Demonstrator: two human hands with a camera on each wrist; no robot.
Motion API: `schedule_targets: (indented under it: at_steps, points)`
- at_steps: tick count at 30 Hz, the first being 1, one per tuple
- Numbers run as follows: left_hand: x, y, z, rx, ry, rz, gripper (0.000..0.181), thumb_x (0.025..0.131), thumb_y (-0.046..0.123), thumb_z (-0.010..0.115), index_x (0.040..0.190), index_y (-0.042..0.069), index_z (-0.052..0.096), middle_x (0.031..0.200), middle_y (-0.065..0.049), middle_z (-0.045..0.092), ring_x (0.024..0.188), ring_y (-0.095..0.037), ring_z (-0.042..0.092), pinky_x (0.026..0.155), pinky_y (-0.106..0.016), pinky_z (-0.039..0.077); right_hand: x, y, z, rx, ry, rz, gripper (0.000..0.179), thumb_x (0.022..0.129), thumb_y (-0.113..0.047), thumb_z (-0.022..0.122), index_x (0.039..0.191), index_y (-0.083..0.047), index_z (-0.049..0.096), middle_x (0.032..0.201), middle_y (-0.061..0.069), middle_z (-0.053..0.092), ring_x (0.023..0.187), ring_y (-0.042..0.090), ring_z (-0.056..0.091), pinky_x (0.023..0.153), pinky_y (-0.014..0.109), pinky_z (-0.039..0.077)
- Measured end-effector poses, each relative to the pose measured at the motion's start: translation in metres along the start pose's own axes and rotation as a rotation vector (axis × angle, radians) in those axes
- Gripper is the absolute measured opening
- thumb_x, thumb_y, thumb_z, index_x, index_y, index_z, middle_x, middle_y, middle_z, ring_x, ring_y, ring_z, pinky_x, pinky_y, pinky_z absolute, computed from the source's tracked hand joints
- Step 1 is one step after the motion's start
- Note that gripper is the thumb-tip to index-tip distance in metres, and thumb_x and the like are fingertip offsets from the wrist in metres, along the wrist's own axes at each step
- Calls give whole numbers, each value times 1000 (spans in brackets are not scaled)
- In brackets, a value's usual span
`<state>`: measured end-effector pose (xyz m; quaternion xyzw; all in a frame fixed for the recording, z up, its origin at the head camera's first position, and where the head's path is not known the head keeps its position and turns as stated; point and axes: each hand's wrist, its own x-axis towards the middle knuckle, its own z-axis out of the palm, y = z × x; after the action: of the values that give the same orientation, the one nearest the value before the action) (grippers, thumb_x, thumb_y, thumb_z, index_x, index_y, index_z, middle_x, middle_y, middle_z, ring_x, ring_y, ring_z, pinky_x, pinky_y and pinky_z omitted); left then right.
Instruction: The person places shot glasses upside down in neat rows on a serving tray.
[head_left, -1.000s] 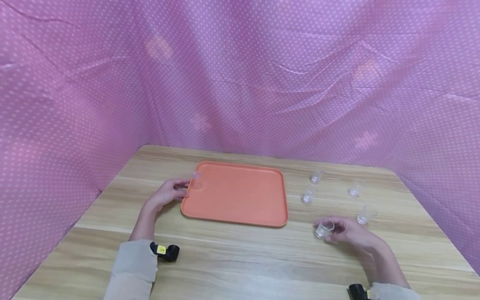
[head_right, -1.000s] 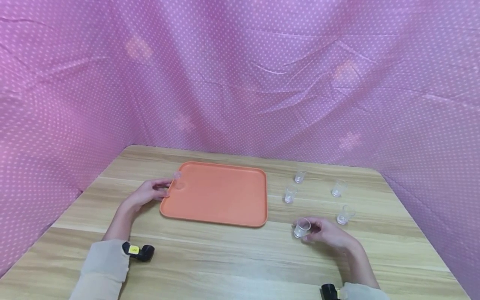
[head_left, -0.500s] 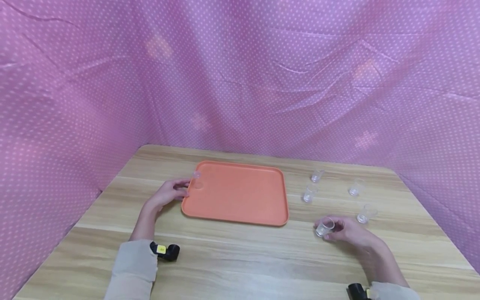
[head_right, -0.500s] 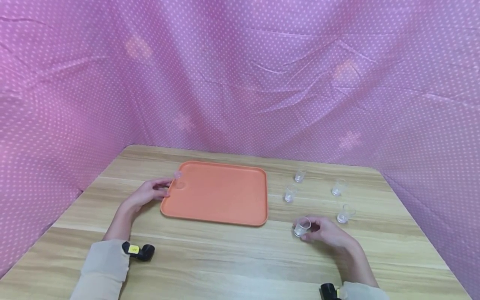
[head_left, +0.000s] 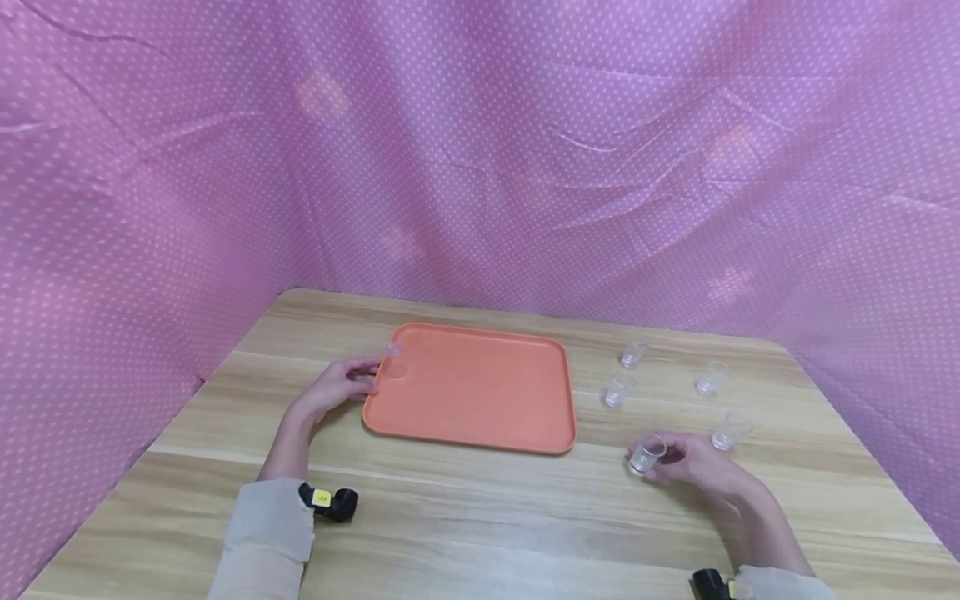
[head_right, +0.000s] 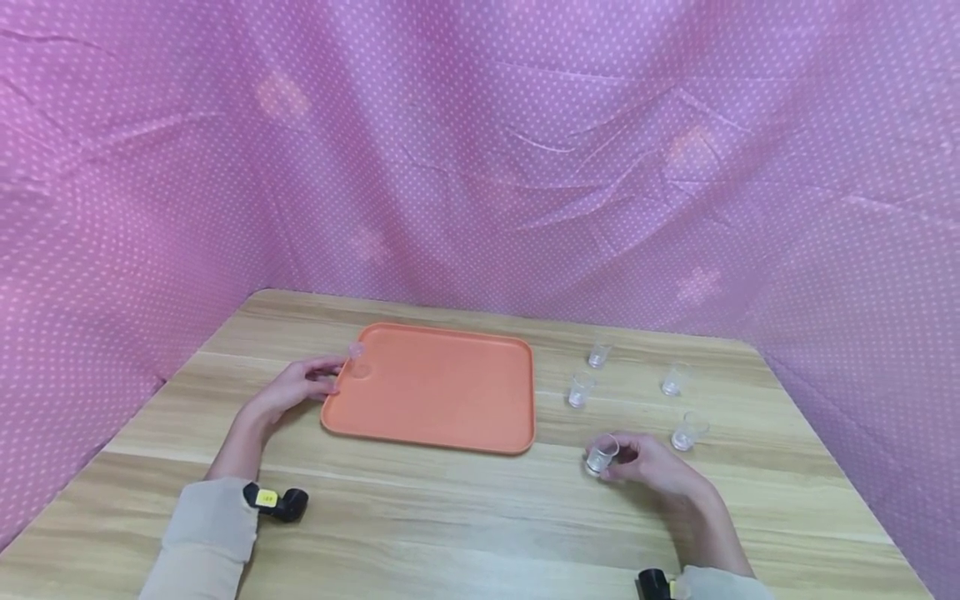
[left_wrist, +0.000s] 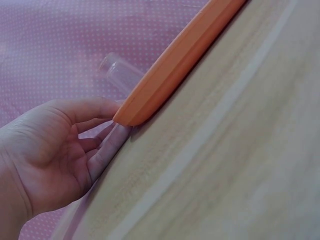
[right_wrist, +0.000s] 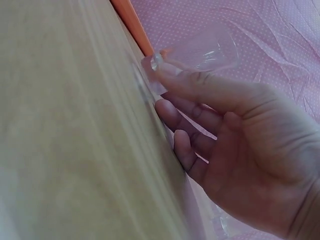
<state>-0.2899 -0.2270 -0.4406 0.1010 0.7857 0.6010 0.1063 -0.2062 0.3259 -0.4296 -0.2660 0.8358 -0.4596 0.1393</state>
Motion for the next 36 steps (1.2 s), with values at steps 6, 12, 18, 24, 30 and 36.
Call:
schedule_targets:
  at_steps: [6,12,18,24,30,36]
  points:
    - [2,-2,1,0,-5,19,58,85,0,60,135,-11,34,126,-30,43,95,-26,59,82,-33,52,5,-9,-4,-11,21,17,36,83,-6,64,118,3,57,103,14,62,87,24,59,73,29,52]
    - [1,0,3,-7,0,3,57,85,1,61,135,-10,35,127,-30,44,95,-27,60,82,-33,52,25,-21,-2,3,30,12,34,83,2,58,116,5,57,94,12,63,83,24,58,69,31,54]
    - [0,1,3,-9,0,1,57,85,1,61,135,-10,35,129,-31,42,97,-28,59,82,-33,52,49,-35,6,-16,33,-5,31,83,-4,62,114,1,60,95,9,62,88,27,56,73,30,52]
    - [0,0,2,3,6,0,57,85,1,60,135,-10,35,128,-31,43,96,-27,59,82,-33,52,75,-46,13,-21,45,-50,27,82,-1,62,109,1,62,91,8,62,86,26,57,72,28,51]
    - [0,-1,1,-1,5,3,57,85,1,60,134,-11,35,128,-31,43,96,-27,59,82,-33,52,103,-57,21,-4,81,-28,28,83,-5,65,109,5,61,91,10,64,86,25,57,73,27,51]
    - [-1,0,3,-3,7,-4,57,85,1,60,135,-9,35,130,-29,42,100,-30,57,84,-33,51,129,-82,34,-4,151,-5,26,83,-5,64,106,6,62,94,12,63,88,26,57,73,28,51]
